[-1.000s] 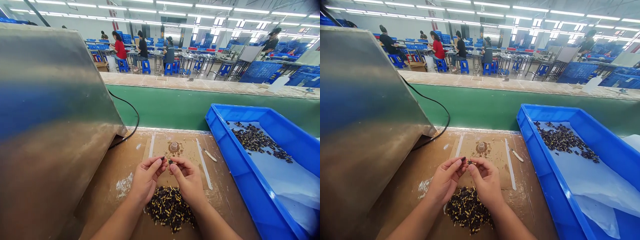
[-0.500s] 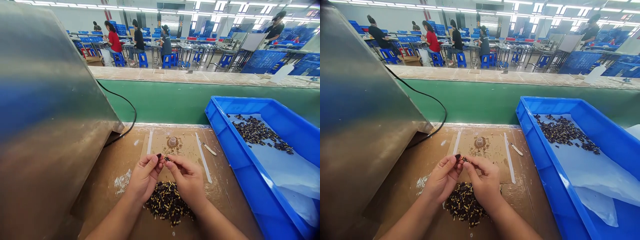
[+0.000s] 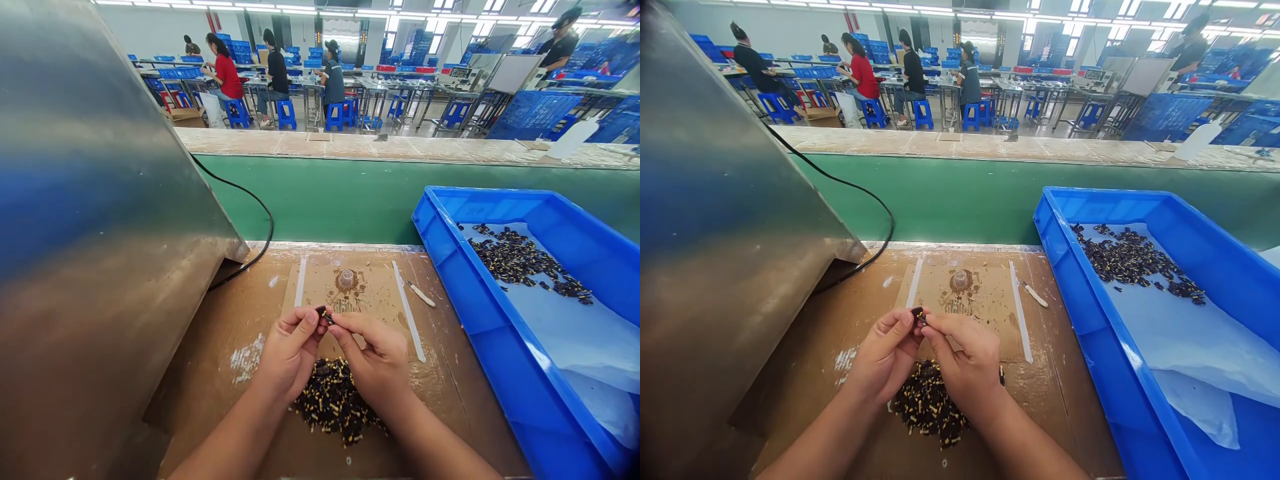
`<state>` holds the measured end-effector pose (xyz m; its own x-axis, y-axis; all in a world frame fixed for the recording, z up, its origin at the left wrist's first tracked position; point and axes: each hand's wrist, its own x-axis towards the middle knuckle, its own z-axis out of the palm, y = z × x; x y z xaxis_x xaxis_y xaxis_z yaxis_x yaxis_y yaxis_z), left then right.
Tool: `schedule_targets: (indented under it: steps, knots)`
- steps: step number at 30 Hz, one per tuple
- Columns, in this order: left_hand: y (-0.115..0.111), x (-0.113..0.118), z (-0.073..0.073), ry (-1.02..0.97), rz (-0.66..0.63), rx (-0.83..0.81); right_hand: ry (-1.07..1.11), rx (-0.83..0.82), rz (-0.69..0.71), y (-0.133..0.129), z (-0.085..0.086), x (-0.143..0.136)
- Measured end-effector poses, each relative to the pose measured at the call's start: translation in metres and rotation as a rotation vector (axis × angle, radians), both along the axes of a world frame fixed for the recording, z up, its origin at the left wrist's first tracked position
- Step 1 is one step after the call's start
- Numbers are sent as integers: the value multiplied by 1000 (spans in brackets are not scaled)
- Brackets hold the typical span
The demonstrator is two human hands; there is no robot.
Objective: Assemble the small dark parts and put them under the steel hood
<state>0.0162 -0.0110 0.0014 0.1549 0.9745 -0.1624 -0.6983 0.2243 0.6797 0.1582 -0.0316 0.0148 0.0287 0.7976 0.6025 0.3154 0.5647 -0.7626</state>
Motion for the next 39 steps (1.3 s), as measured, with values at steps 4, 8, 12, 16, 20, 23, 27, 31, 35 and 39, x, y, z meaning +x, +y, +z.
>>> schedule_targets:
  steps: [4, 8, 12, 16, 20, 23, 27, 31, 35, 39]
  knots:
    - [0, -1, 2, 29, 4, 17, -2, -7, -5, 1, -1, 0]
    - [0, -2, 4, 76, 10, 45, -16, 2, -19, 1, -1, 0]
    - [0, -1, 2, 101, 16, 63, -41, 39, -16, 0, 1, 1]
    - [-2, -1, 0, 130, 21, 77, -66, 61, -25, 0, 1, 1]
    - [-3, -1, -1, 175, 50, 100, -54, 55, -28, 0, 2, 1]
    - [-3, 0, -1, 214, 72, 120, -46, 35, -11, 0, 2, 1]
    - [-2, 0, -4, 253, 71, 151, -52, 30, 6, 0, 3, 2]
    - [-2, -3, -8, 340, 83, 190, -76, 58, 15, 0, 4, 3]
    - [-5, -6, -2, 559, 140, 294, -119, 78, -4, 0, 4, 4]
    - [-9, -5, 5, 707, 219, 389, -139, 84, -36, 0, 5, 4]
